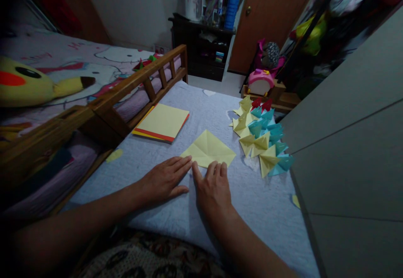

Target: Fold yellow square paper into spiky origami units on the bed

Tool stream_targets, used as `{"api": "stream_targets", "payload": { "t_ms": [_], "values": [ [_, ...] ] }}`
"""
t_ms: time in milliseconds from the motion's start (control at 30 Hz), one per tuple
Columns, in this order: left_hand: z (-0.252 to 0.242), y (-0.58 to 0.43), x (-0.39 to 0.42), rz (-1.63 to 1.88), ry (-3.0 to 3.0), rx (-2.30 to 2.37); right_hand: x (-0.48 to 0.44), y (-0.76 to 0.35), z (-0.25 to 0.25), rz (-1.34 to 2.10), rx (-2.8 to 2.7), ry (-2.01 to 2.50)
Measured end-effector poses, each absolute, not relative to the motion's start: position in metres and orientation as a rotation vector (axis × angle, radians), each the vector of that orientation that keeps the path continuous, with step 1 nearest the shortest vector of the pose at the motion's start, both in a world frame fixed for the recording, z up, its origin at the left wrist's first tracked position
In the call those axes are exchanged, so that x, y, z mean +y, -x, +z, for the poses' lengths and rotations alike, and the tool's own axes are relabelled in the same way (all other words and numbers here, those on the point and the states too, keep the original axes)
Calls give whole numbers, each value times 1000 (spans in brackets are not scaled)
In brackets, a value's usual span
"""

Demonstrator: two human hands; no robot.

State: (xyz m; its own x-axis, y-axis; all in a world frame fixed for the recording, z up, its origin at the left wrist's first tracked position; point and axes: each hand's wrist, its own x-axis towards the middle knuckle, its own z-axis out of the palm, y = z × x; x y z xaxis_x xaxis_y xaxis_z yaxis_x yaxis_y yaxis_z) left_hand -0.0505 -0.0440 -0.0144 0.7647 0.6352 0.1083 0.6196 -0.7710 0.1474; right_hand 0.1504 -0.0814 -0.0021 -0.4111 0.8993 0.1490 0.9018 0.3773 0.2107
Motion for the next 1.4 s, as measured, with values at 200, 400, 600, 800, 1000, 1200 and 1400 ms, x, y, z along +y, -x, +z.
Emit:
{"api": "stream_targets", "payload": {
  "t_ms": [200, 400, 600, 800, 1000, 1200, 1400],
  "values": [
    [-13, 51, -44, 281, -2823, 1028, -85, -160, 2, -386, -2601, 1769],
    [-13, 53, -46, 261, -2843, 1088, -97, -186, 4, -393, -2583, 1800],
    [-13, 56, -46, 271, -2886, 1129, -108, -212, 2, -452, -2547, 1893],
    [-18, 59, -47, 338, -2884, 1127, -115, -232, -2, -466, -2503, 1868],
    [-20, 61, -47, 407, -2848, 1148, -93, -240, 10, -92, -2387, 1742],
    [-18, 64, -50, 500, -2792, 1106, -61, -218, -2, 158, -2134, 1726],
    [-7, 51, -49, 612, -2576, 1064, -58, -202, -23, 233, -1882, 1649]
  ]
}}
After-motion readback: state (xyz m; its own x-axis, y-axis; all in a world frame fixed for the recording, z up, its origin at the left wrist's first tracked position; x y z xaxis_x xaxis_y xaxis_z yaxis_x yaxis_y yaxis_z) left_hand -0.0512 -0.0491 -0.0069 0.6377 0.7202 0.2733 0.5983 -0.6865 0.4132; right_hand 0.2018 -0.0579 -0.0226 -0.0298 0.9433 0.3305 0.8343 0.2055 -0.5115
